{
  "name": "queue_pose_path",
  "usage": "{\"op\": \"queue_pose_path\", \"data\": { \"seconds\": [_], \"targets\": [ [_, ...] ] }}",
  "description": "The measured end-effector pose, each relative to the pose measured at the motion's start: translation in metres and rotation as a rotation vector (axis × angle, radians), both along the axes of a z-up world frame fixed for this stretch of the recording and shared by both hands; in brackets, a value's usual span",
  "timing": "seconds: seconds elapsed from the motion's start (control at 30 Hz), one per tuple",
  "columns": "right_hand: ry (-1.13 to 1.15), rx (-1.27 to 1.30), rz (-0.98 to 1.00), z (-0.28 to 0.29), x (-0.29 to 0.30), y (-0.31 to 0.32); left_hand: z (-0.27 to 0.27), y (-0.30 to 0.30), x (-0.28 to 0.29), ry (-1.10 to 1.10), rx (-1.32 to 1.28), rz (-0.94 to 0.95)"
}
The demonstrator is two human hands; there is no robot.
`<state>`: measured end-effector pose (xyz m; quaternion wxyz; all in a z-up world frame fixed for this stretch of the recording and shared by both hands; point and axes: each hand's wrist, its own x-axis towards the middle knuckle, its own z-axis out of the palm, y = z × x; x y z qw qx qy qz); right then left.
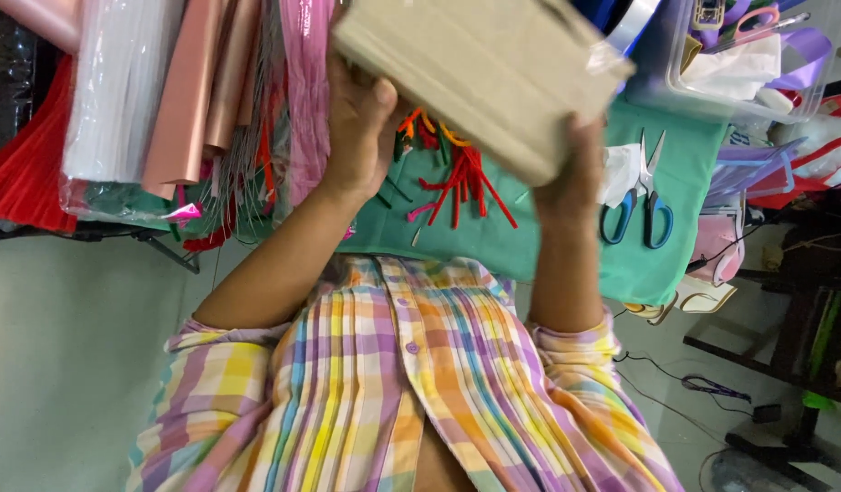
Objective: The person assembles a small cardboard box by folding the flaps and securing them with clear tape. They use scissors to trim excess cardboard and a stapler to reinforce the edges. The person repeatedly folds, tapes, and staples the box to ensure it is sturdy.
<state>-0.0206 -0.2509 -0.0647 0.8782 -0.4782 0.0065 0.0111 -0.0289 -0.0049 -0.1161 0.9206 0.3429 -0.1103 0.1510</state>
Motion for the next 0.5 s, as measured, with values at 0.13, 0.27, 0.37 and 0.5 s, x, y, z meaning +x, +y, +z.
{"op": "queue_pose_path", "data": {
  "seconds": [0.13,0.27,0.37,0.5],
  "targets": [
    [-0.438,-0.339,0.002,0.045,0.022,-0.08,0.028,0.022,-0.02,0.07,0.156,0.091],
    [-0.582,-1.049,-0.248,0.12,0.016,-0.096,0.041,0.053,-0.04,-0.039,0.431,0.267],
    [-0.523,-1.389,-0.218,0.164,-0.005,-0.065,0.043,0.066,-0.054,-0.017,0.559,0.283],
    [-1.038,-1.667,0.086,0.162,0.032,-0.071,0.042,0.068,-0.063,0.061,0.727,0.24]
  ]
}}
